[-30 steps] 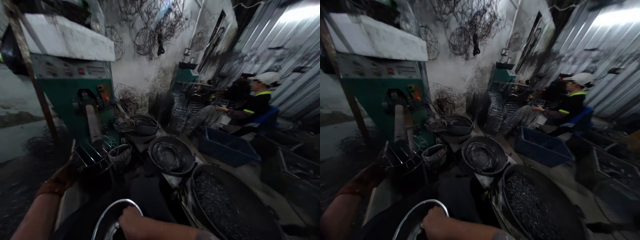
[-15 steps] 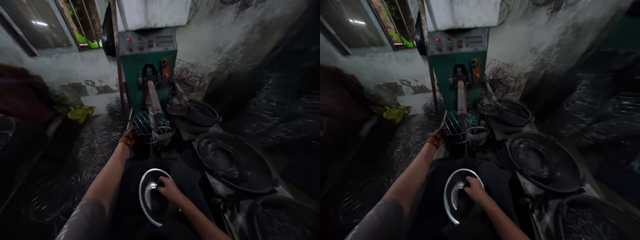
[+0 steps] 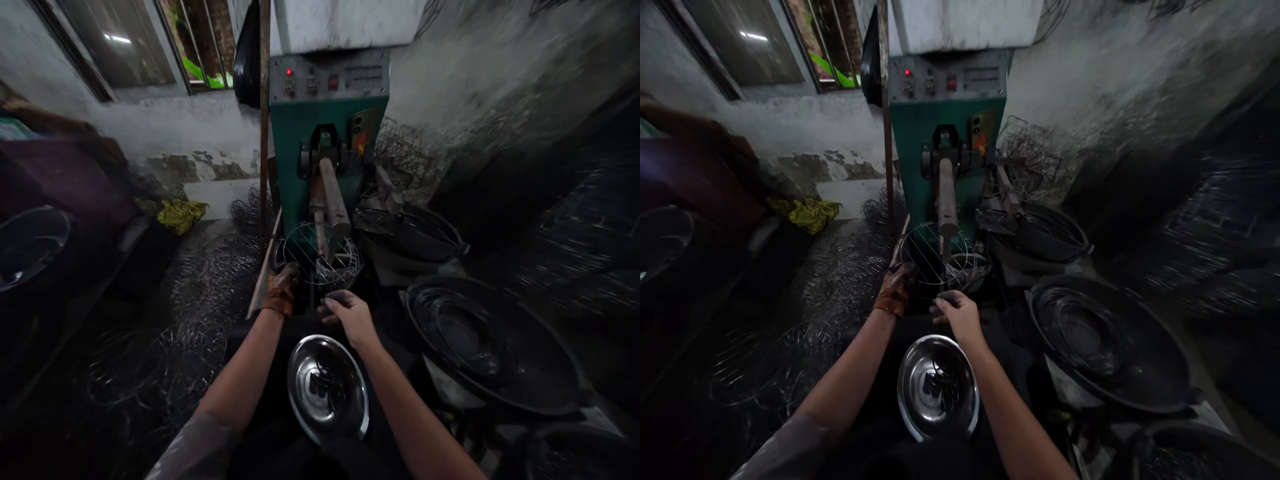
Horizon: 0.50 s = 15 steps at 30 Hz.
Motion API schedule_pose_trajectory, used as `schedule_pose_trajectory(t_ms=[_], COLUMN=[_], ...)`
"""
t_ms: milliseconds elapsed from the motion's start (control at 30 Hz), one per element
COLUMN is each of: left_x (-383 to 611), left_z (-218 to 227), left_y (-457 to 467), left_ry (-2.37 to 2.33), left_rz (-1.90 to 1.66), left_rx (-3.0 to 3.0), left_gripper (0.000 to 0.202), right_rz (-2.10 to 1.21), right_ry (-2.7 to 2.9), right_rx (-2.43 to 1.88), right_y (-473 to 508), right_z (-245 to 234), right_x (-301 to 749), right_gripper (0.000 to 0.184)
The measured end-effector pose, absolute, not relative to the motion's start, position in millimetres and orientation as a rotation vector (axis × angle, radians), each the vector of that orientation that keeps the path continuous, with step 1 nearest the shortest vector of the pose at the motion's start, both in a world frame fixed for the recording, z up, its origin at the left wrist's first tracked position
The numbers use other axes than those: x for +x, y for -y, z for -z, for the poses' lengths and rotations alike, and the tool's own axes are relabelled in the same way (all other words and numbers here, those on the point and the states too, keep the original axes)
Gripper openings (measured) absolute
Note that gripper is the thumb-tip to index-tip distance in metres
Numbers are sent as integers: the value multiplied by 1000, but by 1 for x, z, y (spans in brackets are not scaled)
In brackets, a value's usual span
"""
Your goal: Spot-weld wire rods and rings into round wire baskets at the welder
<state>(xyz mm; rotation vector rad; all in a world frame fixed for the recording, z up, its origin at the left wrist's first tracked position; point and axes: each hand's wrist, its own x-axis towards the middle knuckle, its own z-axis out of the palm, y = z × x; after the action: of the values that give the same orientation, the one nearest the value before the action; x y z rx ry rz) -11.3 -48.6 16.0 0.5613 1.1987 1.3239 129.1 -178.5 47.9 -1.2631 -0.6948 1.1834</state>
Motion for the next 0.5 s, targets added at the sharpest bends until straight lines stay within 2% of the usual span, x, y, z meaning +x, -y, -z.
schedule_pose_trajectory(t_ms=[267, 500], left_x=[-4, -2], left_z=[-31, -35], left_y=[65, 71], left_ry=[-1179, -1165], left_rz=[-1349, -1377], left_rx=[467, 336], left_gripper=[57, 49], right_rz=[-843, -799], right_ry=[853, 820], right_rx=[-1468, -1508], right_y=[157, 155], right_z=[-25, -21], right_x=[115, 117], right_gripper=[45, 42])
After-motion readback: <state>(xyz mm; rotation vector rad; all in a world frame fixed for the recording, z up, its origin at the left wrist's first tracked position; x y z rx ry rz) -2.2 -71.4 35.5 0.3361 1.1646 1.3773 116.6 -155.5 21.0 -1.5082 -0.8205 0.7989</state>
